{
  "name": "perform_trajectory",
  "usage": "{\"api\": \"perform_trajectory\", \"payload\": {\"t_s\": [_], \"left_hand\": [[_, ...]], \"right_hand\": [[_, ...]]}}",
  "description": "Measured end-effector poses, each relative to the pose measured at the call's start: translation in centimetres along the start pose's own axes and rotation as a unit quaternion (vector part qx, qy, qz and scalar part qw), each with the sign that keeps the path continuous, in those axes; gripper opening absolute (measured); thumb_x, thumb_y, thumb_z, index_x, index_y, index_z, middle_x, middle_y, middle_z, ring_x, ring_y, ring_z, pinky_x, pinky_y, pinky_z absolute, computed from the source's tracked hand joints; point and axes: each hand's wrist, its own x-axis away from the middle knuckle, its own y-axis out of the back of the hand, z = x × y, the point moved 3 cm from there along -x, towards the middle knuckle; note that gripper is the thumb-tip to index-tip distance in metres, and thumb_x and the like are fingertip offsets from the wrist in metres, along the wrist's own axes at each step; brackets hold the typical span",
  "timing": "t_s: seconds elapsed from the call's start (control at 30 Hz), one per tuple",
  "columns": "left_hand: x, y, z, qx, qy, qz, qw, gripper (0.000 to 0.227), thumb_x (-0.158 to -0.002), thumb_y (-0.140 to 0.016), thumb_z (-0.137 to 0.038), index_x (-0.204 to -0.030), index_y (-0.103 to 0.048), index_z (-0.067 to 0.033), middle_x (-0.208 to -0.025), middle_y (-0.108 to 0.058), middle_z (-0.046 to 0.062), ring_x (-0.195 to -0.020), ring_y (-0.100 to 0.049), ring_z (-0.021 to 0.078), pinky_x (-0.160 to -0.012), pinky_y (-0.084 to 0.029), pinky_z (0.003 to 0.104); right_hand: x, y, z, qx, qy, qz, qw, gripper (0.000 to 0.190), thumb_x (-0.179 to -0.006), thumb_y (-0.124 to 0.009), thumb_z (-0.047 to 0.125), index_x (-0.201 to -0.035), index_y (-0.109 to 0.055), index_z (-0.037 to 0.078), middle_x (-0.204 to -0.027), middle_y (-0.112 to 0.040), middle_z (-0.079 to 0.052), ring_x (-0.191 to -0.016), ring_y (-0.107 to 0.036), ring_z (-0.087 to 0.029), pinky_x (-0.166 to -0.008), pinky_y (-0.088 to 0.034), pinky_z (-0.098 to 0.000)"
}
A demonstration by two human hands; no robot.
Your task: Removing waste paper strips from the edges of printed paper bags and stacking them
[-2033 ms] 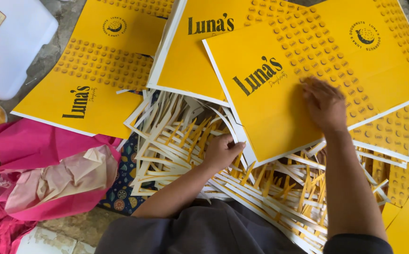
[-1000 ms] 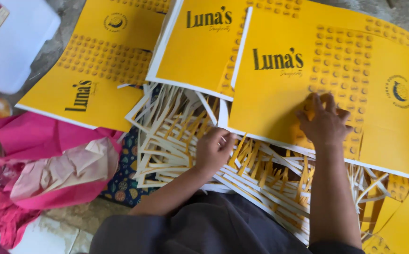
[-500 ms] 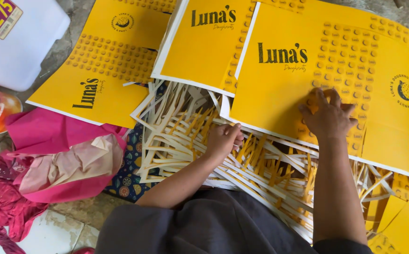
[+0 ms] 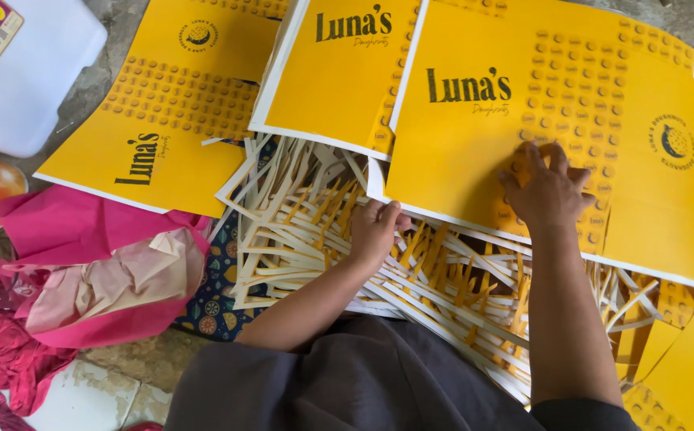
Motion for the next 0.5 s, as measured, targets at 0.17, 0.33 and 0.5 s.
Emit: {"api": "perform_trajectory", "payload": {"t_s": [0.17, 0.33, 0.5], "left_hand": [[1.9, -0.7, -0.3, 0.031, -0.035, -0.038, 0.998, 0.026, -0.098, -0.06, -0.026, -0.097, -0.066, -0.0007, -0.082, -0.076, 0.016, -0.078, -0.077, 0.0223, -0.06, -0.063, 0.031], [2.8, -0.6, -0.3, 0.017, -0.084, -0.018, 0.996, 0.023, -0.101, -0.058, -0.022, -0.092, -0.067, -0.0024, -0.08, -0.076, 0.015, -0.079, -0.078, 0.0234, -0.057, -0.063, 0.029], [3.8, -0.9, -0.8, 0.013, -0.118, -0.025, 0.993, 0.024, -0.101, -0.058, -0.02, -0.087, -0.068, -0.0018, -0.078, -0.076, 0.015, -0.078, -0.078, 0.0233, -0.057, -0.063, 0.03]], "right_hand": [[-1.3, -1.7, -0.8, -0.005, 0.046, -0.056, 0.997, 0.069, -0.094, -0.058, 0.055, -0.158, -0.048, 0.031, -0.156, -0.04, -0.002, -0.126, -0.039, -0.04, -0.087, -0.051, -0.0669], [-0.9, -1.0, 0.5, -0.001, 0.024, -0.053, 0.998, 0.066, -0.095, -0.054, 0.057, -0.157, -0.047, 0.035, -0.155, -0.039, -0.003, -0.124, -0.039, -0.038, -0.085, -0.051, -0.0657], [-1.5, -1.6, 0.3, -0.015, 0.009, -0.043, 0.999, 0.064, -0.095, -0.052, 0.059, -0.156, -0.046, 0.04, -0.157, -0.037, -0.002, -0.127, -0.038, -0.037, -0.087, -0.05, -0.0663]]}}
